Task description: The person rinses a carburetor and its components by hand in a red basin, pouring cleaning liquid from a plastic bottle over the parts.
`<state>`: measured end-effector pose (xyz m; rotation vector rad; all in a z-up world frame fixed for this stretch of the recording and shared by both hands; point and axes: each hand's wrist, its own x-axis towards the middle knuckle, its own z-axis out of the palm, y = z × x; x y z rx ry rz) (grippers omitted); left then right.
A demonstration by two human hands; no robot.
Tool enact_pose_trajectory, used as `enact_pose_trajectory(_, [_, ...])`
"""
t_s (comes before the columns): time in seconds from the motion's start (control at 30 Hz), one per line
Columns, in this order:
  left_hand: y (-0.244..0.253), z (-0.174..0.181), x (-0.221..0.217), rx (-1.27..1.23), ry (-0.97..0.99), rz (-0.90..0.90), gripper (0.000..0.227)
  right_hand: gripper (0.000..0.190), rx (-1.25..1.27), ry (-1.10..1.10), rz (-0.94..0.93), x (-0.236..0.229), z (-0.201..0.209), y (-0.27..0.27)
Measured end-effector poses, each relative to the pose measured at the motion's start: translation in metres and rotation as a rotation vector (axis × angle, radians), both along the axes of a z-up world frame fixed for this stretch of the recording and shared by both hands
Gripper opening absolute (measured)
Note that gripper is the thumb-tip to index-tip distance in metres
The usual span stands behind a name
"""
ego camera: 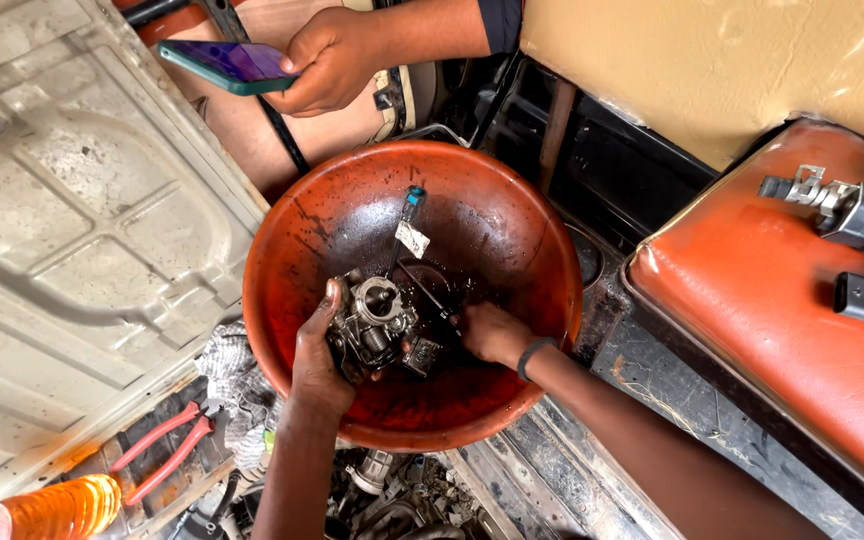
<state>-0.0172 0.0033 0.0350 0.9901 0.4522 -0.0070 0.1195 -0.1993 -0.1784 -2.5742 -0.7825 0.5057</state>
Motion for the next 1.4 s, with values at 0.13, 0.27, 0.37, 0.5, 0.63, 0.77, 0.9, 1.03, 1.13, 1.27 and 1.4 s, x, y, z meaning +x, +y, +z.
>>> enact_pose_trajectory(0.13, [-0.001,-0.001,0.003,-0.012,0.077,0.056,0.054,0.026,0.109,0.350,-0.329,-0.005,0.048,0.000])
enact_pose_trajectory(0.27, [0.000,-0.008,0.008,-0.027,0.017,0.006,0.053,0.023,0.745,0.286,-0.381,-0.027,0.123,-0.003])
enact_pose_trajectory(0.37, [0.002,-0.017,0.011,0.022,0.082,0.072,0.048,0.025,0.856,0.243,-0.207,-0.038,0.182,0.013])
enact_pose_trajectory(0.5, [0.002,-0.024,0.012,0.029,0.051,0.021,0.045,0.047,0.597,0.143,0.046,-0.062,0.221,0.025])
enact_pose_trajectory(0.63, [0.007,-0.038,0.012,0.049,0.052,0.078,0.036,0.086,0.122,-0.329,0.335,-0.069,0.203,0.013])
enact_pose_trajectory(0.77, [0.012,-0.041,0.012,0.000,-0.137,0.000,0.033,0.076,0.193,-0.840,0.367,-0.068,0.173,0.002])
enact_pose_trajectory(0.9, [0.013,-0.022,0.015,0.123,0.187,-0.022,0.030,0.075,0.180,-1.029,0.362,-0.066,0.155,-0.007])
enact_pose_trajectory(1.03, [0.020,-0.014,0.019,0.144,0.348,-0.128,0.033,0.082,0.088,-0.813,0.481,-0.059,0.144,-0.001])
enact_pose_trajectory(1.13, [0.018,-0.025,0.017,0.188,0.259,-0.068,0.030,0.089,-0.001,-0.366,0.348,-0.084,0.162,0.016])
enact_pose_trajectory(1.27, [0.020,-0.044,0.019,0.098,-0.049,0.010,0.032,0.094,0.798,-0.552,0.089,-0.103,0.175,0.021])
enact_pose_trajectory(1.4, [0.017,-0.049,0.023,0.288,-0.294,0.176,0.042,0.083,1.361,0.791,-0.238,-0.082,0.155,0.026])
